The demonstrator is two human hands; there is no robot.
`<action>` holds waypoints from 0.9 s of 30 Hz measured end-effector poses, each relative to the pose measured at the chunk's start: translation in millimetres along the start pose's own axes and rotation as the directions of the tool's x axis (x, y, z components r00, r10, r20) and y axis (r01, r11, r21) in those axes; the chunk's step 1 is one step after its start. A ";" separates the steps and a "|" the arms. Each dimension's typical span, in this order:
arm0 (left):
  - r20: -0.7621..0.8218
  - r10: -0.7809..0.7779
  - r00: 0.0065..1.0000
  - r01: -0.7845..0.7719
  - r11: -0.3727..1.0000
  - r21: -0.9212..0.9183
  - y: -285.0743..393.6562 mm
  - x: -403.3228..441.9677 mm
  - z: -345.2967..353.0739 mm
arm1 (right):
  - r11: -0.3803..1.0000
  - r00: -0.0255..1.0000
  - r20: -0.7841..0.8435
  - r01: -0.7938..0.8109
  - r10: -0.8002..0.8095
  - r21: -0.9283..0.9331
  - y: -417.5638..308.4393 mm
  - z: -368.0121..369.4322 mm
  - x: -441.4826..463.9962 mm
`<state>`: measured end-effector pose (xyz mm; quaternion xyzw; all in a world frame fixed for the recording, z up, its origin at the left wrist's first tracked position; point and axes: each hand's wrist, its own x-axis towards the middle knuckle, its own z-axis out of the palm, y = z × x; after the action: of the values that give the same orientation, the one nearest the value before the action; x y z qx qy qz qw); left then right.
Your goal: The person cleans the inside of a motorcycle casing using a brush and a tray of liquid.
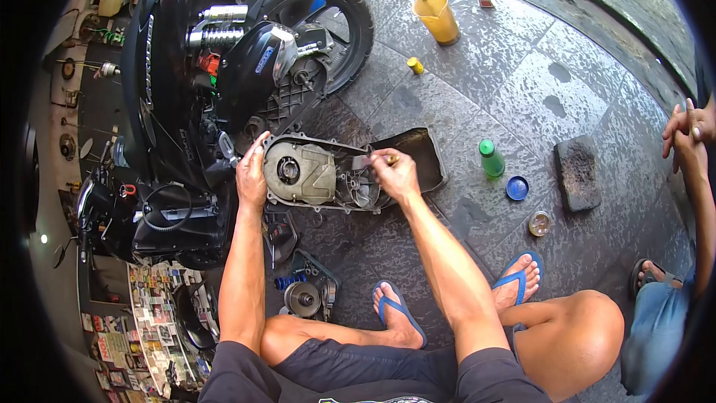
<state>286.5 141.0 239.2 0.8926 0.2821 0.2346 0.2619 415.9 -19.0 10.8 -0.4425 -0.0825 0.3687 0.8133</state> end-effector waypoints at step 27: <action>0.024 0.031 0.999 -0.030 0.998 -0.049 2.5 0.0 3.5 | 0.791 0.941 0.273 -0.318 0.199 0.523 27.8 -0.2 3.0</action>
<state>289.4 138.0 238.0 0.8930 0.2592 0.2342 0.2837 403.5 -7.7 -11.5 -0.1519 0.0079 0.5280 0.8355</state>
